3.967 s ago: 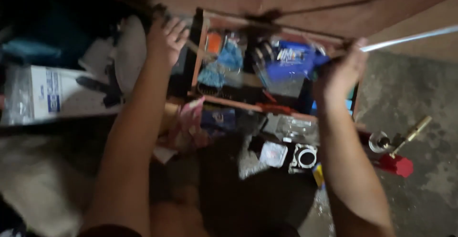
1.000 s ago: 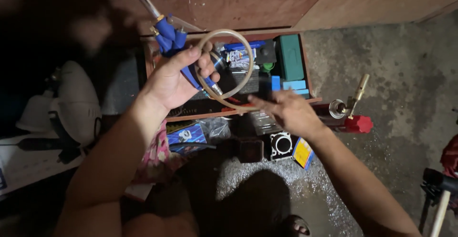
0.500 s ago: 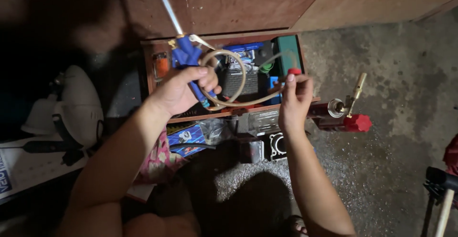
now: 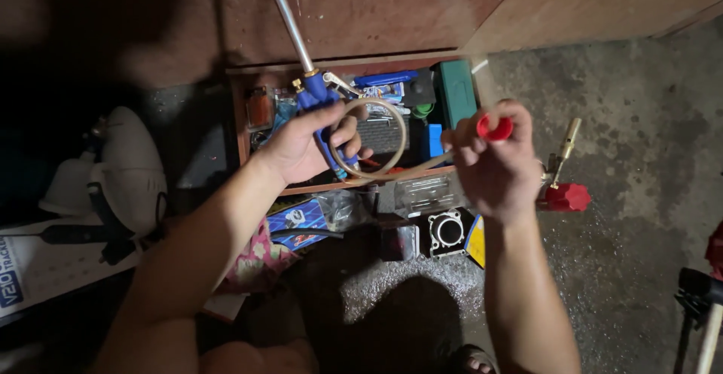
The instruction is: The recorder is seen organizing various tools and engine parts within a toolbox.
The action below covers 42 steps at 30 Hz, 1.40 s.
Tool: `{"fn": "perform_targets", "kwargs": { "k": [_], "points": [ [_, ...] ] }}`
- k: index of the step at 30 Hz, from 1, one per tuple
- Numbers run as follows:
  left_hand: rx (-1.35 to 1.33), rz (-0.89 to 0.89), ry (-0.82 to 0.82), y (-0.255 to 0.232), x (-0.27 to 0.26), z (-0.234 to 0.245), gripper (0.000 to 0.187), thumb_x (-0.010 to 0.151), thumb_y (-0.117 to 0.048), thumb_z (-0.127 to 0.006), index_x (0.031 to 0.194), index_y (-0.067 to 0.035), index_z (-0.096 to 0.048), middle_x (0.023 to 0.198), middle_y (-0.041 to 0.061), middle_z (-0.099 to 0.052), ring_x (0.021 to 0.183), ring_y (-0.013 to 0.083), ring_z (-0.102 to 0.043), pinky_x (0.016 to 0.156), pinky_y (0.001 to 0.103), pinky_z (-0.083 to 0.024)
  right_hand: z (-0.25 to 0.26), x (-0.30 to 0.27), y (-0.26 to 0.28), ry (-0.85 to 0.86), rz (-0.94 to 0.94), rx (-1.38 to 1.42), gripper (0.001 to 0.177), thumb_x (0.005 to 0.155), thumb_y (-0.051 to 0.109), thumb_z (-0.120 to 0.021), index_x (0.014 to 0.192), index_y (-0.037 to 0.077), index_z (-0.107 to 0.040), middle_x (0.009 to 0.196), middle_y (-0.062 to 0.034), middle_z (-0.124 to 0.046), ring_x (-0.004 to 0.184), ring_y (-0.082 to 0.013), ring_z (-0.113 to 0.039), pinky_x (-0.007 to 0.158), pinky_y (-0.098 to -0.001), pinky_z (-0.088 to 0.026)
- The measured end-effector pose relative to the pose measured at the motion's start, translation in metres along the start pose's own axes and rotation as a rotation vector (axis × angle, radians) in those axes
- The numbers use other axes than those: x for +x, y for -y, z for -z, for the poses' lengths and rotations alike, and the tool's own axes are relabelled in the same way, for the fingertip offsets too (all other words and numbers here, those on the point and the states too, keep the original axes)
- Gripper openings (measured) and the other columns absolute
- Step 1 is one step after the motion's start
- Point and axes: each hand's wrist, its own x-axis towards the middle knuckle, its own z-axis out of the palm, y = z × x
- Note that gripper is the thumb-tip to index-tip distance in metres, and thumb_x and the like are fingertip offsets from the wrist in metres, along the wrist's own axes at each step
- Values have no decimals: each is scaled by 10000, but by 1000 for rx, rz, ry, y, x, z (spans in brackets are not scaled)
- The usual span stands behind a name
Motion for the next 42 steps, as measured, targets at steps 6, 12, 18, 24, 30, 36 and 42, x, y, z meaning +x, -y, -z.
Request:
{"fn": "perform_targets", "kwargs": {
  "k": [6,12,18,24,30,36,42],
  "points": [
    [-164,70,116,-1,5,-13,656,1049,-594,-550,1209,39,-609,741,32,-540,842,242,-626,1005,496,-500,29,37,6,252,-106,-181,410,1059,352,-546,881,0,-654,805,-69,-579,758,-176,-488,798,-322,-406],
    [-15,83,165,7,3,-18,752,994,-677,-550,1269,22,-582,819,18,-545,928,244,-635,1093,518,-491,-33,76,-8,355,-285,-762,345,872,67,-462,1141,-1,-666,1019,-72,-655,916,-123,-597,843,-289,-515],
    [15,102,130,10,-3,-23,453,959,-344,-777,1221,-32,-579,871,-3,-546,948,217,-665,1030,499,-542,-58,76,-32,381,-64,-916,116,1106,125,-624,1147,19,-602,1054,-19,-649,970,-110,-592,871,-270,-516],
    [301,-227,-164,24,12,-10,201,1044,-182,-683,1141,-29,-596,895,24,-600,785,178,-657,706,346,-567,-31,34,-74,-256,90,-1145,222,1163,229,-597,1081,25,-629,965,-12,-613,864,-98,-563,850,-262,-509],
    [808,-437,-448,33,16,-19,158,1021,-171,-720,1091,-41,-663,905,7,-655,765,128,-616,694,305,-539,-65,62,-73,-273,-459,-247,427,1011,411,-493,1259,106,-660,1055,-21,-723,961,-122,-662,819,-291,-538],
    [1081,-518,-422,22,13,-38,404,891,-170,-823,1199,-9,-619,996,-8,-660,886,119,-584,797,312,-509,-39,83,-82,-153,-390,-150,295,1055,291,-619,1197,33,-637,1085,-77,-695,988,-181,-670,874,-345,-567],
    [716,-309,-588,28,9,2,250,1010,-271,-675,1156,-78,-738,804,29,-618,730,183,-549,673,343,-452,-55,71,-44,131,-284,529,184,1135,92,-649,1208,-77,-663,712,-87,-663,620,-165,-663,537,-308,-546]
  ]
}}
